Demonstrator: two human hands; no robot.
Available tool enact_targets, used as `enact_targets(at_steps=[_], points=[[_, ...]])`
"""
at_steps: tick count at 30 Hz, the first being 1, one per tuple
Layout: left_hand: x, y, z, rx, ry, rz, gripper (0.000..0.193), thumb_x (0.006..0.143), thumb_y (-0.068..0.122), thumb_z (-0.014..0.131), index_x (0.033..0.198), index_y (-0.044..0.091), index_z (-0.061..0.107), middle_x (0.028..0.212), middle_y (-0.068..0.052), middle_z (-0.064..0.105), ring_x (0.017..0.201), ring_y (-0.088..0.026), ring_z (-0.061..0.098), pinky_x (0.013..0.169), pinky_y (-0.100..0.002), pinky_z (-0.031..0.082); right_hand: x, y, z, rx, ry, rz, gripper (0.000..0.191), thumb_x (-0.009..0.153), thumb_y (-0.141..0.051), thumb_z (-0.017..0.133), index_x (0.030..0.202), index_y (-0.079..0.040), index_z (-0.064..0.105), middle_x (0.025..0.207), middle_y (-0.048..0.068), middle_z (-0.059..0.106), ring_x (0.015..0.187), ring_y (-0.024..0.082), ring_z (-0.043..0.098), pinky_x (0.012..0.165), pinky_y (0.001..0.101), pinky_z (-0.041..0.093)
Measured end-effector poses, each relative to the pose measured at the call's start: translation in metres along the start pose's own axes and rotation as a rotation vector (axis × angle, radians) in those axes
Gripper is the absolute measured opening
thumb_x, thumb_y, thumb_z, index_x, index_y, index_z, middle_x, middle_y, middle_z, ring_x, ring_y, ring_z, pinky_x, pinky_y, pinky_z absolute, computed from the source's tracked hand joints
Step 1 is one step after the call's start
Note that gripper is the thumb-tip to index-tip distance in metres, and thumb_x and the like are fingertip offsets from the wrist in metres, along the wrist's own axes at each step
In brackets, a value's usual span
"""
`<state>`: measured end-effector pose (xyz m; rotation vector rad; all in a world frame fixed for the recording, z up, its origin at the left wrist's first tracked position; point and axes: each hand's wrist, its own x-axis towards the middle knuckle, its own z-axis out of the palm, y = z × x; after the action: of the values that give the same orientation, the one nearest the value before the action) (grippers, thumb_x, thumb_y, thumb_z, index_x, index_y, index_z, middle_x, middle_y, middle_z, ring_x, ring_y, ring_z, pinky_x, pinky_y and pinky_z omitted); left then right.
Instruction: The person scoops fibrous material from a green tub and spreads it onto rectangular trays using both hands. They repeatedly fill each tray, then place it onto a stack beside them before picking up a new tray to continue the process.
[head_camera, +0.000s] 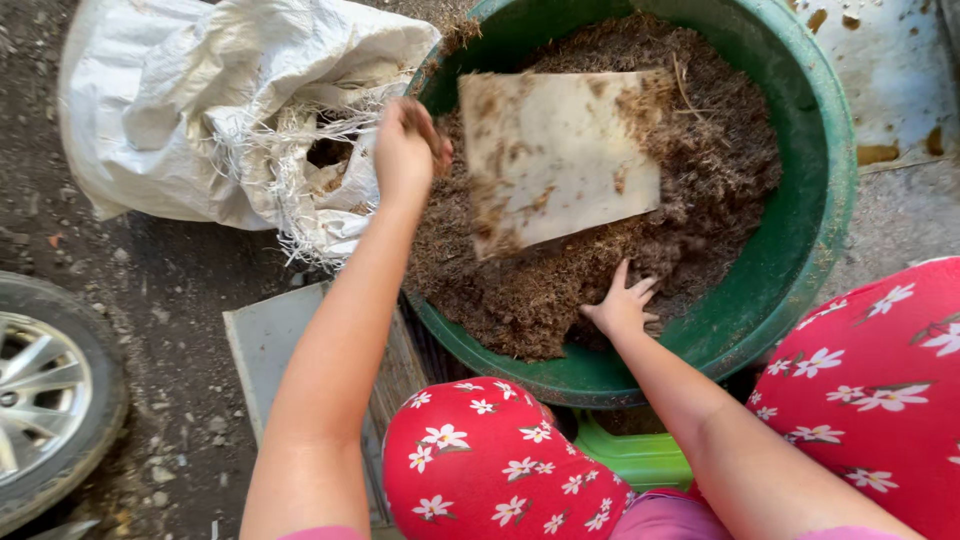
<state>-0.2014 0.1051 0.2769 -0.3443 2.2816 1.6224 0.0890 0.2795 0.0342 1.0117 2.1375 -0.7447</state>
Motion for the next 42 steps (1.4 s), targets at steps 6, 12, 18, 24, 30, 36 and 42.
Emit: enact_targets(at_steps=[6, 12, 18, 24, 30, 36, 42], points=[[0.04, 0.023, -0.005, 0.515, 0.14, 0.437, 0.053, 0.092, 0.021, 0.078, 0.133, 0.0, 0.053, 0.124, -0.026, 0.062, 0.11, -0.036, 0.062, 0.095, -0.046, 0.05, 0.021, -0.003, 0.012, 0.047, -0.091, 0.044, 0.139, 0.071, -0.05, 0.091, 0.165, -0.029, -0.009, 0.166, 0.035, -0.009, 0.155, 0.046, 0.014, 0.112, 0.0748, 0.029], [0.061, -0.076, 0.013, 0.49, 0.05, -0.122, 0.062, 0.081, 0.027, 0.081, 0.127, -0.009, 0.06, 0.119, -0.023, 0.071, 0.11, -0.037, 0.073, 0.091, -0.044, 0.057, 0.026, 0.001, 0.021, 0.036, -0.119, 0.046, 0.137, 0.073, -0.053, 0.09, 0.165, -0.027, -0.008, 0.165, 0.033, -0.004, 0.156, 0.044, 0.01, 0.114, 0.0737, 0.026], [0.023, -0.158, 0.043, 0.584, -0.037, -0.346, 0.061, 0.089, 0.031, 0.078, 0.131, -0.008, 0.057, 0.134, -0.028, 0.058, 0.123, -0.04, 0.058, 0.101, -0.047, 0.048, -0.004, -0.006, 0.032, 0.111, -0.179, 0.012, 0.123, 0.077, -0.051, 0.083, 0.165, -0.024, 0.002, 0.161, 0.03, 0.018, 0.147, 0.044, 0.032, 0.113, 0.0591, 0.04], [0.027, -0.169, 0.039, 0.159, -0.018, -0.352, 0.046, 0.089, 0.015, 0.074, 0.125, -0.01, 0.059, 0.125, -0.025, 0.069, 0.115, -0.036, 0.066, 0.099, -0.044, 0.05, -0.01, -0.01, 0.024, 0.013, -0.237, -0.057, 0.131, 0.07, -0.047, 0.089, 0.164, -0.015, 0.003, 0.157, 0.028, 0.023, 0.141, 0.043, 0.039, 0.11, 0.0514, 0.047], [0.018, -0.115, 0.042, 0.22, 0.137, -0.103, 0.025, 0.098, 0.015, 0.064, 0.119, 0.004, 0.057, 0.112, -0.013, 0.068, 0.102, -0.027, 0.065, 0.089, -0.044, 0.05, -0.013, 0.001, 0.033, -0.11, -0.182, -0.175, 0.138, 0.071, -0.043, 0.092, 0.166, -0.014, -0.004, 0.155, 0.03, 0.023, 0.14, 0.043, 0.039, 0.107, 0.047, 0.05], [-0.016, 0.006, 0.009, 0.207, 0.158, 0.712, 0.015, 0.102, 0.014, 0.066, 0.114, 0.007, 0.059, 0.109, -0.008, 0.072, 0.101, -0.02, 0.067, 0.092, -0.037, 0.052, -0.015, 0.012, 0.035, -0.094, -0.12, -0.217, 0.129, 0.07, -0.043, 0.092, 0.164, -0.016, 0.008, 0.155, 0.028, 0.026, 0.139, 0.043, 0.041, 0.105, 0.0483, 0.051], [-0.074, 0.006, -0.011, 0.399, 0.008, 0.971, 0.013, 0.103, 0.004, 0.069, 0.11, 0.012, 0.063, 0.103, -0.002, 0.067, 0.097, -0.02, 0.068, 0.092, -0.034, 0.055, -0.01, 0.016, 0.013, -0.041, -0.205, -0.279, 0.123, 0.062, -0.05, 0.092, 0.161, -0.017, 0.027, 0.154, 0.024, 0.034, 0.135, 0.042, 0.051, 0.107, 0.0478, 0.051]])
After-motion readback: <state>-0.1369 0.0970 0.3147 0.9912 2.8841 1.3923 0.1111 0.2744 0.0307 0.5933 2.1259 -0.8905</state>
